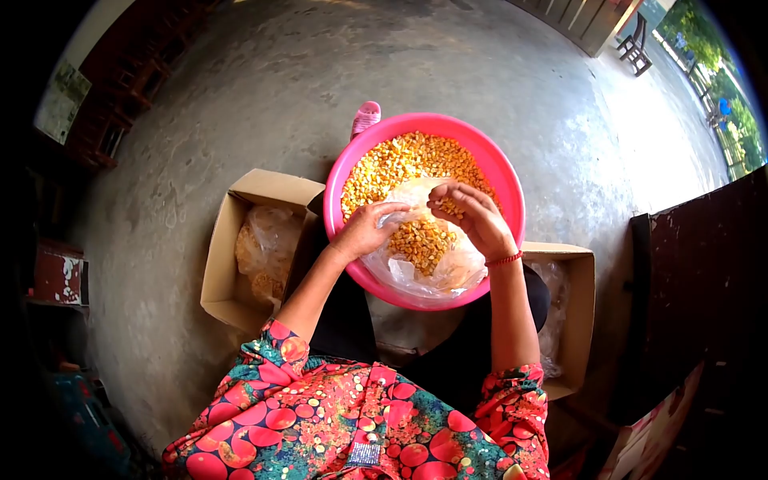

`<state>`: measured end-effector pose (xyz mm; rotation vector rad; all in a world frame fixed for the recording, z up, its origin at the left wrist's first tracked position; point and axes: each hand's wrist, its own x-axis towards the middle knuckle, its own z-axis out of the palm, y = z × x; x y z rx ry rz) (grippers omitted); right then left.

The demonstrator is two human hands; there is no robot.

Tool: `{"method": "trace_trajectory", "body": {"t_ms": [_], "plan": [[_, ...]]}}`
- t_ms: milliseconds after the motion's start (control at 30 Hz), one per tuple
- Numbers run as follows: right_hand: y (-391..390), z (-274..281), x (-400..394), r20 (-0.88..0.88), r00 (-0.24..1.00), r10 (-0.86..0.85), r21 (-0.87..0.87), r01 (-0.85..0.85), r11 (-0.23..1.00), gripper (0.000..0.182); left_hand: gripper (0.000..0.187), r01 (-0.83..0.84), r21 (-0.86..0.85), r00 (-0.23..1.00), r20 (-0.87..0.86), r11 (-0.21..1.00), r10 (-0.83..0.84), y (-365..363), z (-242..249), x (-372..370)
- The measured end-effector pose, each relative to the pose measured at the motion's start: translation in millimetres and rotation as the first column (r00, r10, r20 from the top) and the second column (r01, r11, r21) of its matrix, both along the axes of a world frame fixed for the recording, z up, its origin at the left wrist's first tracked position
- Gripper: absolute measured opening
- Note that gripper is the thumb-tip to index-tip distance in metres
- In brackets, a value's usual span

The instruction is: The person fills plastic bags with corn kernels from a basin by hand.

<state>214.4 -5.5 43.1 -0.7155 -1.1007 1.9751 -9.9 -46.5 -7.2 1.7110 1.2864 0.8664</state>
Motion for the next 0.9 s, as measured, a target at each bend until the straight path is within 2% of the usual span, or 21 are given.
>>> {"method": "trace_trajectory", "body": {"t_ms": [33,133,167,267,300,333,400,467,500,533,567,600,633,667,733,767,800,867,900], "plan": [[-4.5,4.5,-2.6,0.041,0.997,0.072,0.016,-0.073,0.997,0.027,0.036,0.001,0.001,1.0,-0.001,1.0,-0.001,0.2,0.4,0.0],[-10.1,13.3,-6.7,0.381,0.902,0.201,0.19,-0.289,0.938,0.03,0.037,0.0,-0.017,1.0,0.008,1.0,0.001,0.2,2.0,-0.3],[-10.9,14.6,-7.9,0.43,0.874,0.228,0.205,-0.34,0.918,0.031,0.037,-0.001,-0.016,1.0,0.007,1.0,0.001,-0.1,2.9,0.1],[-9.8,17.8,-6.2,0.4,0.883,0.247,0.252,-0.365,0.896,0.03,0.037,-0.003,-0.02,1.0,0.005,1.0,0.003,-0.9,4.3,0.3],[-6.2,13.2,-0.8,0.31,0.924,0.224,0.234,-0.302,0.924,0.027,0.036,-0.005,-0.025,1.0,0.003,1.0,0.005,-0.8,4.5,0.2],[-4.3,11.0,4.9,0.216,0.967,0.133,0.134,-0.165,0.977,0.021,0.036,-0.006,-0.025,1.0,0.004,1.0,0.006,-0.5,4.0,0.1],[5.9,9.5,18.1,0.11,0.992,-0.067,0.093,0.057,0.994,0.016,0.035,-0.008,-0.017,1.0,0.006,1.0,0.008,-0.8,2.7,0.0],[16.2,-1.4,28.2,0.142,0.931,-0.337,0.06,0.331,0.942,0.014,0.035,-0.008,-0.001,1.0,0.015,1.0,0.008,-1.1,2.3,-0.1],[22.9,-12.9,38.0,0.252,0.881,-0.401,0.137,0.378,0.916,0.014,0.035,-0.006,0.016,1.0,0.022,1.0,0.006,-1.0,2.3,0.2],[32.5,-35.9,46.7,0.254,0.879,-0.404,0.137,0.381,0.914,0.014,0.035,-0.002,0.015,1.0,0.024,1.0,0.002,-1.4,3.3,0.8],[42.9,-63.1,54.0,0.424,0.745,-0.514,0.412,0.347,0.843,0.014,0.035,0.0,0.027,0.999,0.033,1.0,-0.001,-1.9,5.4,1.3],[45.2,-66.4,51.5,0.523,0.563,-0.64,0.646,0.227,0.729,0.014,0.035,0.001,0.039,0.999,0.041,0.999,-0.002,-1.7,7.0,1.5],[43.9,-70.6,49.4,0.577,0.42,-0.701,0.729,0.123,0.673,0.014,0.035,0.004,0.04,0.999,0.037,0.999,-0.005,-1.4,7.0,1.1],[40.6,-74.7,49.1,0.654,0.242,-0.716,0.747,-0.06,0.662,0.015,0.035,0.004,0.04,0.999,0.036,0.999,-0.005,-1.2,6.1,0.7],[35.1,-82.3,44.3,0.745,0.101,-0.66,0.665,-0.206,0.718,0.023,0.035,0.007,0.03,0.999,0.035,1.0,-0.008,-1.1,3.9,0.0],[43.0,-103.6,52.0,0.791,0.133,-0.597,0.609,-0.262,0.749,0.027,0.035,0.007,0.03,0.999,0.035,1.0,-0.008,-1.4,3.4,0.0],[42.9,-100.9,45.9,0.844,0.095,-0.528,0.527,-0.329,0.784,0.028,0.035,0.003,0.037,1.0,0.031,0.999,-0.004,-1.6,3.4,0.2],[47.4,-116.7,43.4,0.897,0.285,-0.339,0.408,-0.232,0.883,0.028,0.036,0.002,0.048,1.0,0.027,0.999,-0.003,-0.7,1.8,0.4],[44.8,-112.6,38.4,0.87,0.398,-0.29,0.375,-0.153,0.914,0.027,0.036,0.003,0.039,1.0,0.024,0.999,-0.003,-0.5,1.3,0.2]]}}
